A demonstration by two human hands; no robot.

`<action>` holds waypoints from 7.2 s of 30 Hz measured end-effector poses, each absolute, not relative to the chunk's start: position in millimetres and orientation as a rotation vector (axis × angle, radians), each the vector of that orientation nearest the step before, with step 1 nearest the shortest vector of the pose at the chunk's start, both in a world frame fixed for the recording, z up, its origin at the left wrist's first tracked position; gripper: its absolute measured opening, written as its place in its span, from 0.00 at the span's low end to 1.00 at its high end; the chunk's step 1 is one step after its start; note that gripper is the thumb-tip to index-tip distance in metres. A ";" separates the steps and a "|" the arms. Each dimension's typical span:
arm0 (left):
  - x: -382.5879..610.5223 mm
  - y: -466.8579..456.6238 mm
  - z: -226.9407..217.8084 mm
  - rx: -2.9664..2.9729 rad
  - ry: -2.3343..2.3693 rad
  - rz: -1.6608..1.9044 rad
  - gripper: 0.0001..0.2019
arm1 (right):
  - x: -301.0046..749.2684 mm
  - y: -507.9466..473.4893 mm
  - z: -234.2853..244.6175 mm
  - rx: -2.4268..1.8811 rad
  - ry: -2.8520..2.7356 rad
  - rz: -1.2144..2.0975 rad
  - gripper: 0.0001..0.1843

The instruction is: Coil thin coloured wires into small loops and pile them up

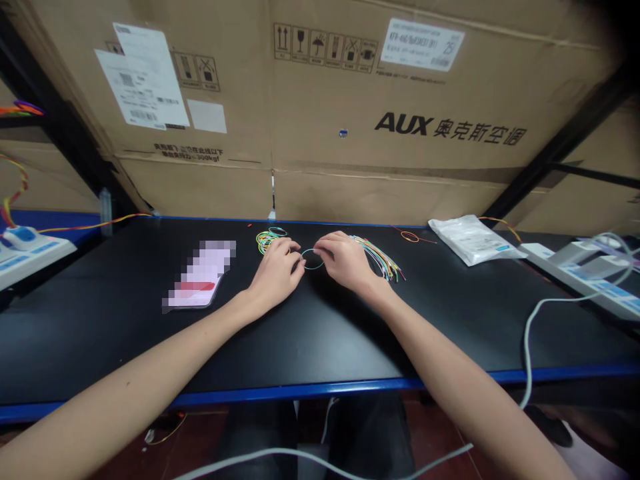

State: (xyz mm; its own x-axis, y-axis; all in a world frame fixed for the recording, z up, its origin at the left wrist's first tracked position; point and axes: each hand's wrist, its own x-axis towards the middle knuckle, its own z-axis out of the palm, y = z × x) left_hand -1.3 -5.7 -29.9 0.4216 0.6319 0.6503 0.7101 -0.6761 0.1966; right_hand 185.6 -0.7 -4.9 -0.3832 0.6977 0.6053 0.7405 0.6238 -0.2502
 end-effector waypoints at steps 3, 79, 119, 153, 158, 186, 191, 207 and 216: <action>-2.5 -6.9 -28.0 -2.471 -1.224 -1.068 0.09 | 185.2 1.0 -4.1 -1.164 -2.111 0.252 0.09; -11.7 -1.8 -14.1 -2.516 -1.198 -0.910 0.15 | 186.4 3.9 -9.3 -1.058 -1.982 0.914 0.16; -8.4 -7.5 -24.5 -2.463 -1.066 -0.863 0.17 | 186.4 5.3 -6.2 -1.186 -2.072 0.505 0.11; -5.2 -10.5 -19.1 -2.461 -1.003 -0.968 0.13 | 184.5 0.2 -12.3 -1.083 -2.108 -0.072 0.06; -4.1 -11.8 -18.3 -2.462 -0.986 -0.964 0.12 | 183.4 0.1 -12.5 -1.049 -2.031 -0.115 0.03; -2.1 -16.7 -18.5 -2.485 -0.990 -1.022 0.13 | 186.3 -1.4 -8.3 -1.033 -2.103 -0.090 0.04; -2.0 -16.7 -17.8 -2.478 -0.979 -0.993 0.12 | 184.9 0.5 -9.0 -0.986 -2.044 -0.063 0.06; -2.9 -13.9 -20.1 -2.435 -1.069 -0.944 0.21 | 189.2 1.3 3.7 -1.147 -1.983 0.434 0.10; -1.9 -13.4 -20.6 -2.447 -1.047 -0.986 0.19 | 189.3 3.1 -9.2 -1.047 -2.015 -0.037 0.04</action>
State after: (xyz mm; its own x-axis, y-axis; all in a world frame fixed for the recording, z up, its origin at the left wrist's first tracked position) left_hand -1.9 -13.4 -20.6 0.4981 0.5178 0.6955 0.7253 -0.6884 -0.0069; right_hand 189.3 3.1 -9.2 -0.2952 0.6603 0.6906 0.6854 0.6499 -0.3284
